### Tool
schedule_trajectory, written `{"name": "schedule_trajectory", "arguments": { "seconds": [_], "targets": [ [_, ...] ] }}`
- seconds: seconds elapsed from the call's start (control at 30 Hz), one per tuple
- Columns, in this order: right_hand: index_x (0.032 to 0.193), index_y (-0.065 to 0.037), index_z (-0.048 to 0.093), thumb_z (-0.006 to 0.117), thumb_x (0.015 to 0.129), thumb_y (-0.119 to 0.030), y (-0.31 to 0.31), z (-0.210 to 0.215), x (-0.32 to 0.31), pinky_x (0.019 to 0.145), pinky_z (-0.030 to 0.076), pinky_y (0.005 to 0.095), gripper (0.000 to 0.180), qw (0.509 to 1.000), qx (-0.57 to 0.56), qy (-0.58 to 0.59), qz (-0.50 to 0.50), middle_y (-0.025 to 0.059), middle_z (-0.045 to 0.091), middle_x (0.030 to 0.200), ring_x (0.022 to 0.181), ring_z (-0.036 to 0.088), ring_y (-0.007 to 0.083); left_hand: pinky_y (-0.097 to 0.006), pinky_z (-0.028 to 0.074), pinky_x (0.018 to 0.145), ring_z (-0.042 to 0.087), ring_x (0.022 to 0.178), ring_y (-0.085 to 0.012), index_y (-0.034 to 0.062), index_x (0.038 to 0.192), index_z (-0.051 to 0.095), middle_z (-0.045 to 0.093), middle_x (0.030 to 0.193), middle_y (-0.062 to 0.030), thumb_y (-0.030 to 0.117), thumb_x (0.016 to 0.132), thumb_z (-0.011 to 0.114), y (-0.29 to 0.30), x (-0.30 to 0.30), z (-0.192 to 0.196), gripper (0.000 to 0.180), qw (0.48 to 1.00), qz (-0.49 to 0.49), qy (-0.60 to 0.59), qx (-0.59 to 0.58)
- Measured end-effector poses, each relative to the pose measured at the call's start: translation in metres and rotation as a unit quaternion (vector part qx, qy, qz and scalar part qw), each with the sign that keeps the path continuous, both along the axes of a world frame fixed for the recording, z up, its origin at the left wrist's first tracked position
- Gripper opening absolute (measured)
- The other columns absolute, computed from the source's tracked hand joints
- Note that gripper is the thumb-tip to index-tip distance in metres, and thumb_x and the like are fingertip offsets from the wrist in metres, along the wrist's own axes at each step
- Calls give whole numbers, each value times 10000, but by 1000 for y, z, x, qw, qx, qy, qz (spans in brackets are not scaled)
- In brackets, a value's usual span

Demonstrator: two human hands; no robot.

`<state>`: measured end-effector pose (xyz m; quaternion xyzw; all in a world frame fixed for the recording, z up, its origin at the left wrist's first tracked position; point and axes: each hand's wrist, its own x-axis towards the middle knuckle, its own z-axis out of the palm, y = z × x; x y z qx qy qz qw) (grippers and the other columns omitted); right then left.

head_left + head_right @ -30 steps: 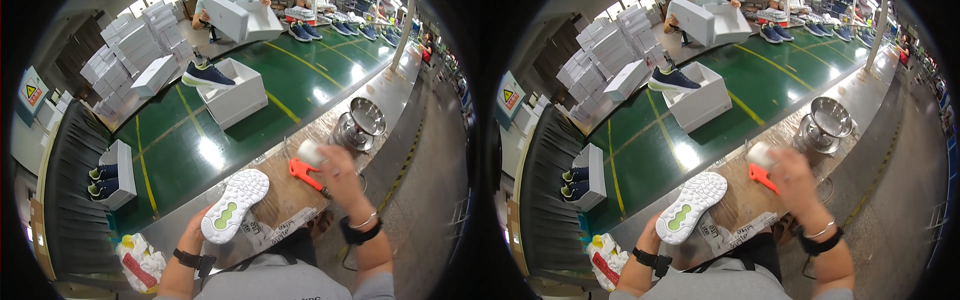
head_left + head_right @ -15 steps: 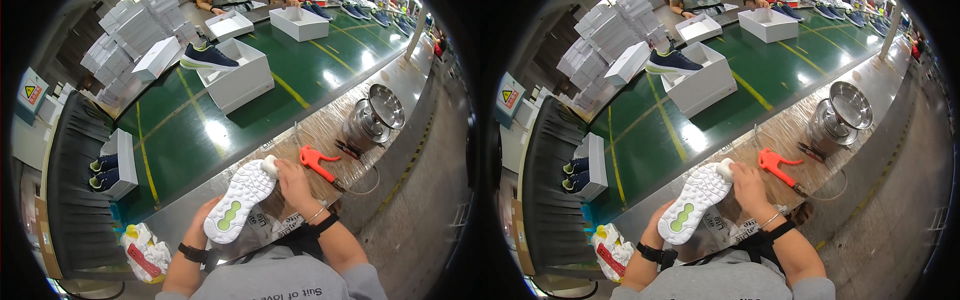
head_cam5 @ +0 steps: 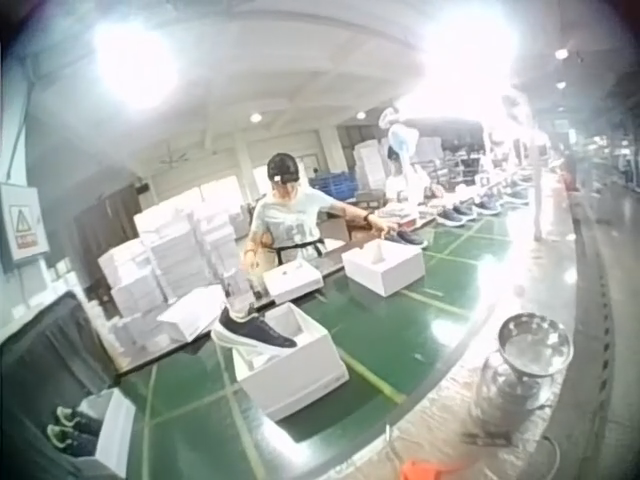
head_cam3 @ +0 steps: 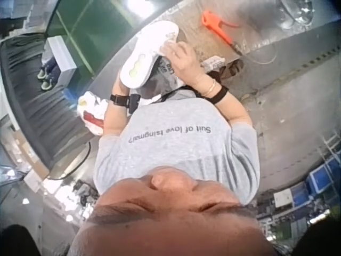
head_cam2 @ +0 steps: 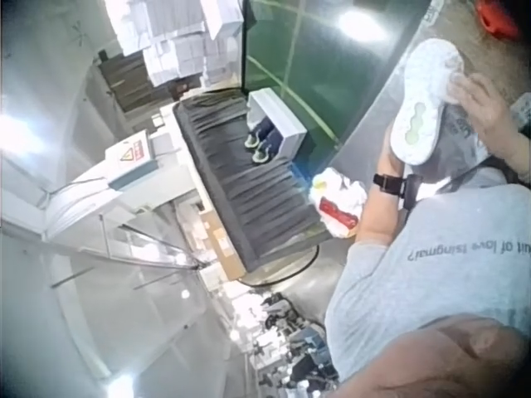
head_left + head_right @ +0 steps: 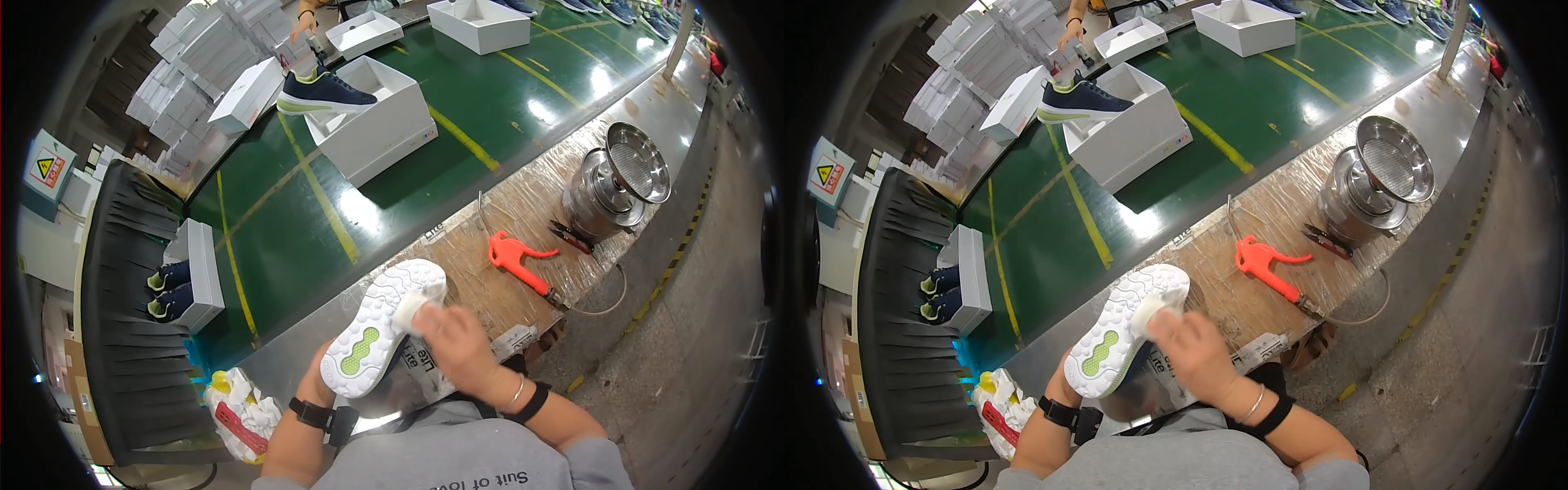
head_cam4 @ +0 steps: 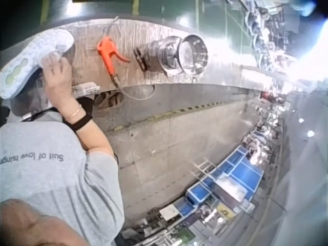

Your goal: Cleaning the soles of shoes using a white cloth dipped in a cleaning solution.

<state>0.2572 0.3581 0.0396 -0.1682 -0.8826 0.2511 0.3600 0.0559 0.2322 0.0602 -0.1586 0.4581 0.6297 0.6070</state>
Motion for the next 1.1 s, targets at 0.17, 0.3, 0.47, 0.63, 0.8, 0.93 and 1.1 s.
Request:
{"name": "schedule_trajectory", "arguments": {
  "seconds": [0.17, 0.3, 0.47, 0.63, 0.8, 0.93, 1.1],
  "targets": [
    [1093, -54, 582, 518, 754, 5, 34, -15, -12, 823, 422, 425, 350, 998, -30, 18, -59, 148, 568, 1103, 926, 511, 335, -343, 551, 744, 647, 866, -261, -78, 1140, 501, 606, 1059, -199, 122, 929, 435, -4, 4, -2, 298, 1000, -9, 1, -5],
    [1090, -53, 581, 516, 756, -5, 63, -42, -16, 831, 417, 421, 343, 990, -103, 2, -96, 138, 567, 1114, 925, 507, 342, -339, 551, 743, 648, 862, -257, -76, 1141, 504, 609, 1054, -194, 125, 928, 442, 4, 1, -6, 299, 1000, -28, 2, -3],
    [1078, -59, 586, 519, 754, -8, 6, 0, -1, 832, 418, 411, 335, 1000, -17, 6, -14, 136, 566, 1118, 925, 513, 328, -334, 550, 743, 649, 857, -251, -74, 1141, 507, 613, 1048, -189, 129, 926, 450, -2, -2, -10, 301, 1000, -20, 5, -5],
    [1069, -55, 586, 529, 727, -2, 61, -27, -17, 837, 421, 410, 351, 998, -25, -17, -58, 140, 559, 1132, 941, 523, 313, -329, 549, 742, 650, 852, -246, -71, 1142, 511, 618, 1041, -183, 133, 925, 458, -6, -1, -9, 303, 999, -32, 10, -7],
    [1090, -42, 562, 488, 752, -30, 34, -5, -27, 780, 432, 392, 347, 999, -21, -21, 12, 99, 565, 1125, 939, 538, 270, -300, 544, 713, 654, 809, -207, -41, 1128, 549, 643, 986, -143, 151, 915, 502, 1, -9, -11, 290, 982, -101, 159, -27],
    [1073, -44, 559, 517, 725, -31, 4, 13, -18, 747, 441, 391, 351, 997, 32, 28, 68, 95, 566, 1104, 888, 529, 267, -264, 526, 673, 642, 765, -150, -11, 1100, 588, 656, 934, -94, 180, 908, 537, 4, -6, -6, 275, 961, -126, 230, -81],
    [1095, -54, 564, 520, 715, 8, 74, -27, -36, 804, 420, 420, 388, 987, -110, -38, -108, 121, 567, 1121, 913, 530, 305, -237, 505, 675, 621, 769, -112, -13, 1099, 593, 654, 920, -73, 202, 900, 560, 7, 4, -1, 295, 938, -140, 304, -92]
  ]
}}
